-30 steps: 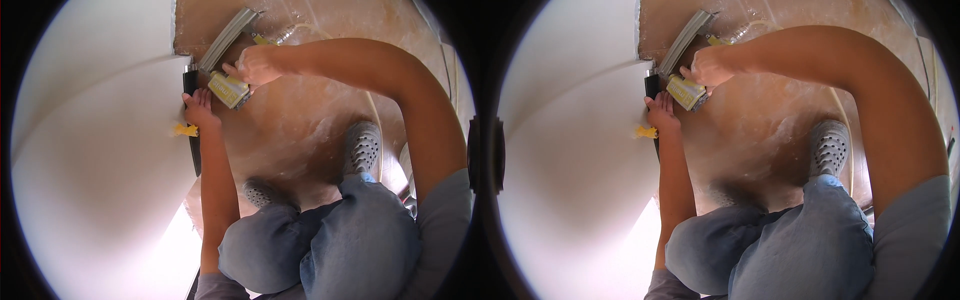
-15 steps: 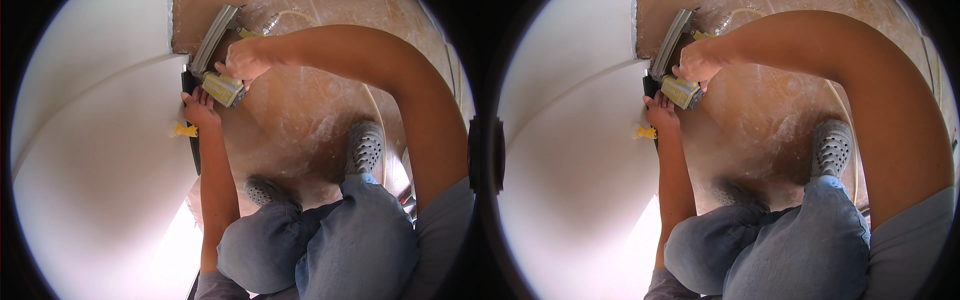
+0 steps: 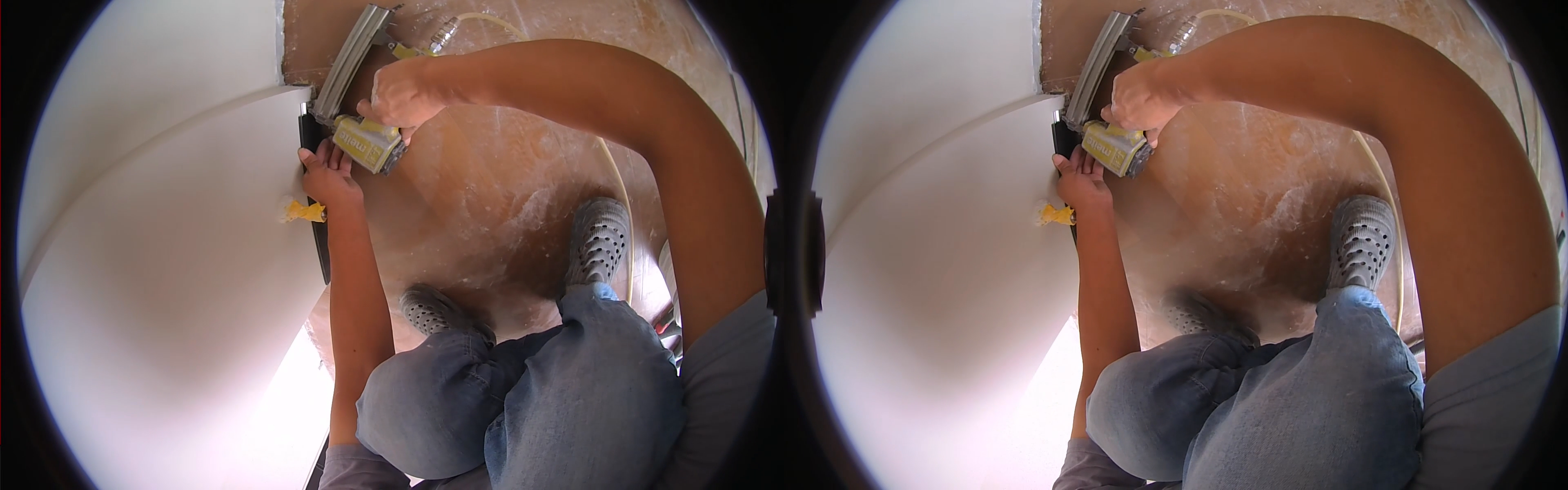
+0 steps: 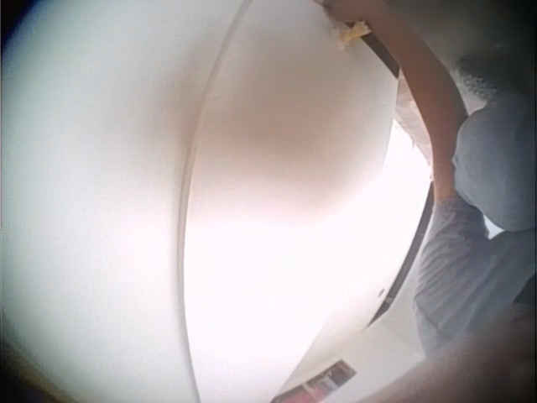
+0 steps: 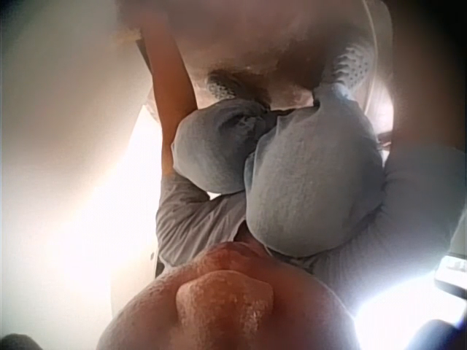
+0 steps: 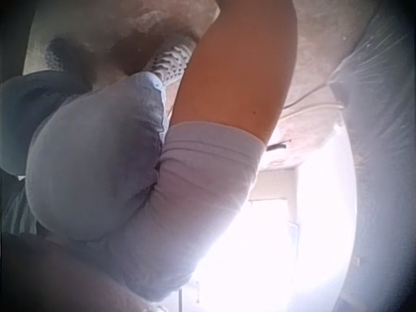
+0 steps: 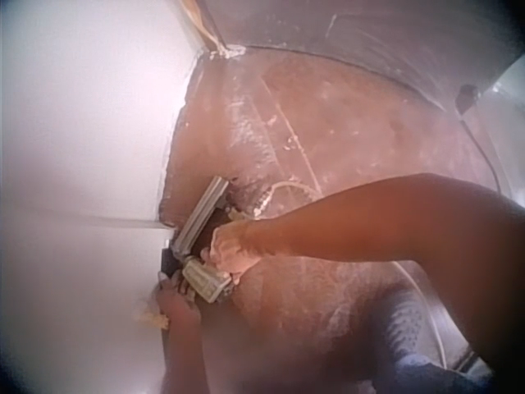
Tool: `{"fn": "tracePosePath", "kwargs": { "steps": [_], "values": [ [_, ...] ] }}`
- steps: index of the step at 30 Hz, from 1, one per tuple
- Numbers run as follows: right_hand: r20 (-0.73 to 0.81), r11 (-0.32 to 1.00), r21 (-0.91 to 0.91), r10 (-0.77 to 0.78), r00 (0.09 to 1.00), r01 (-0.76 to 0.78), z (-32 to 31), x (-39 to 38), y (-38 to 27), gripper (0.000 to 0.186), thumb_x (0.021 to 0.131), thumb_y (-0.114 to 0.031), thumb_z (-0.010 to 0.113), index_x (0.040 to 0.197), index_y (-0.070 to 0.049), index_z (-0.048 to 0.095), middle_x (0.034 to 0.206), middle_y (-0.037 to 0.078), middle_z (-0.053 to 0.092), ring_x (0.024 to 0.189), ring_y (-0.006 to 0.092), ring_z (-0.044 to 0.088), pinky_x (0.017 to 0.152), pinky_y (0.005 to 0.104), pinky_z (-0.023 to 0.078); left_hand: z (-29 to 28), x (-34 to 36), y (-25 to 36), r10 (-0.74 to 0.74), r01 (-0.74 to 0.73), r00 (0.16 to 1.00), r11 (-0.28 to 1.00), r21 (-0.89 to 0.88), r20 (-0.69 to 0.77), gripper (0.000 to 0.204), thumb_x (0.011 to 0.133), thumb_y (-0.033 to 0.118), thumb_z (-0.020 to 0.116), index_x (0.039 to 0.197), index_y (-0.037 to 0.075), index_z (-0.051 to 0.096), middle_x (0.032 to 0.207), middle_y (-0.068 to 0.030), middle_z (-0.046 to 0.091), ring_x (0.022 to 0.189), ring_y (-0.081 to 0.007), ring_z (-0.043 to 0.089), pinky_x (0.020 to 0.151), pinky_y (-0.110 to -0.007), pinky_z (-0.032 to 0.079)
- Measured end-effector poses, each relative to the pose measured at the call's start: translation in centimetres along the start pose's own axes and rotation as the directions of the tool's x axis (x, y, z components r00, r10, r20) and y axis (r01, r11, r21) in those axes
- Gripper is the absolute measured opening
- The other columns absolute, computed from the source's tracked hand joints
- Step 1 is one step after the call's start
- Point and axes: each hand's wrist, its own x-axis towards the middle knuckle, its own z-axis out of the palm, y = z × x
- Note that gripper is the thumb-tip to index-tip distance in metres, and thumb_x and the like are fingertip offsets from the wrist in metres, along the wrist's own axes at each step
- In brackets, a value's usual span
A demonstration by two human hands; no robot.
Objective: The recorder is installing black baseboards along a wall using a nail gun and plastic spacers.
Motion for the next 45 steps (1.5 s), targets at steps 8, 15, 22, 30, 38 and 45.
{"fn": "tracePosePath", "kwargs": {
  "steps": [8, 15, 22, 30, 38, 45],
  "values": [
    [-0.015, 0.993, -0.117, 0.013, 1.0, -0.015, 0.3, -0.3, -0.6, 0.098, 0.081, -0.055, 0.077, 0.139, 0.016, 0.044, 0.076, 0.014, 0.072, 0.08, 0.0299, 0.075, 0.07, 0.0371, 0.057, 0.1, -0.4, 0.1, -0.014, 0.014, 1.0, 1.0, 0.019, 0.012, 0.071, 0.111, 0.046, 0.04, 0.14, -0.018, 0.039, 0.135, -0.0254, 0.054, 0.122, -0.0332, 0.056, 0.11, -0.048, 0.046],
    [-0.048, 0.996, 0.032, 0.09, 0.995, -0.088, 0.8, -0.4, -2.4, 0.098, 0.082, -0.051, 0.077, 0.14, 0.019, 0.041, 0.083, 0.017, 0.073, 0.086, 0.0309, 0.075, 0.076, 0.0381, 0.057, -0.2, 0.1, -0.3, -0.004, 0.004, 1.0, 1.0, 0.02, 0.01, 0.062, 0.112, 0.042, 0.039, 0.128, -0.017, 0.051, 0.12, -0.0242, 0.063, 0.109, -0.0326, 0.064, 0.094, -0.045, 0.055],
    [-0.099, 0.972, 0.069, 0.23, 0.968, -0.224, 2.7, 0.4, -4.6, 0.089, 0.083, -0.044, 0.077, 0.141, 0.015, 0.045, 0.092, 0.018, 0.073, 0.09, 0.0318, 0.073, 0.077, 0.0389, 0.057, 0.2, -0.3, -0.2, -0.016, 0.016, 0.999, 1.0, 0.024, 0.028, 0.065, 0.112, 0.044, 0.036, 0.118, -0.016, 0.06, 0.116, -0.0233, 0.067, 0.106, -0.032, 0.067, 0.094, -0.045, 0.055],
    [-0.508, 0.945, -0.161, 0.167, 0.845, -0.284, 6.0, -0.1, -4.4, 0.057, 0.085, -0.02, 0.065, 0.132, 0.01, 0.056, 0.079, 0.011, 0.067, 0.073, 0.0297, 0.067, 0.066, 0.0382, 0.054, 0.3, -0.2, -0.3, 0.004, -0.001, 0.999, 0.999, 0.048, -0.052, 0.063, 0.111, 0.043, 0.041, 0.117, -0.017, 0.061, 0.114, -0.023, 0.068, 0.103, -0.0307, 0.068, 0.092, -0.043, 0.056],
    [-0.45, 0.929, -0.233, 0.161, 0.878, -0.289, 6.0, 0.3, -4.4, 0.056, 0.086, -0.017, 0.056, 0.135, 0.011, 0.055, 0.072, 0.01, 0.065, 0.061, 0.0246, 0.065, 0.056, 0.0375, 0.051, 0.3, 0.2, -0.6, 0.007, -0.003, 0.998, 0.999, 0.054, -0.07, 0.063, 0.112, 0.042, 0.041, 0.118, -0.018, 0.061, 0.113, -0.0229, 0.068, 0.102, -0.0308, 0.068, 0.091, -0.042, 0.056],
    [-0.447, 0.964, -0.089, 0.184, 0.875, -0.249, 6.1, 0.6, -4.4, 0.057, 0.086, -0.016, 0.056, 0.137, 0.01, 0.053, 0.073, 0.011, 0.066, 0.061, 0.0254, 0.065, 0.057, 0.0374, 0.052, 0.8, -0.4, -0.2, 0.039, -0.025, 0.994, 0.99, 0.138, -0.101, 0.062, 0.112, 0.041, 0.041, 0.112, -0.016, 0.066, 0.108, -0.0208, 0.071, 0.096, -0.0289, 0.069, 0.086, -0.041, 0.057]
  ]
}}
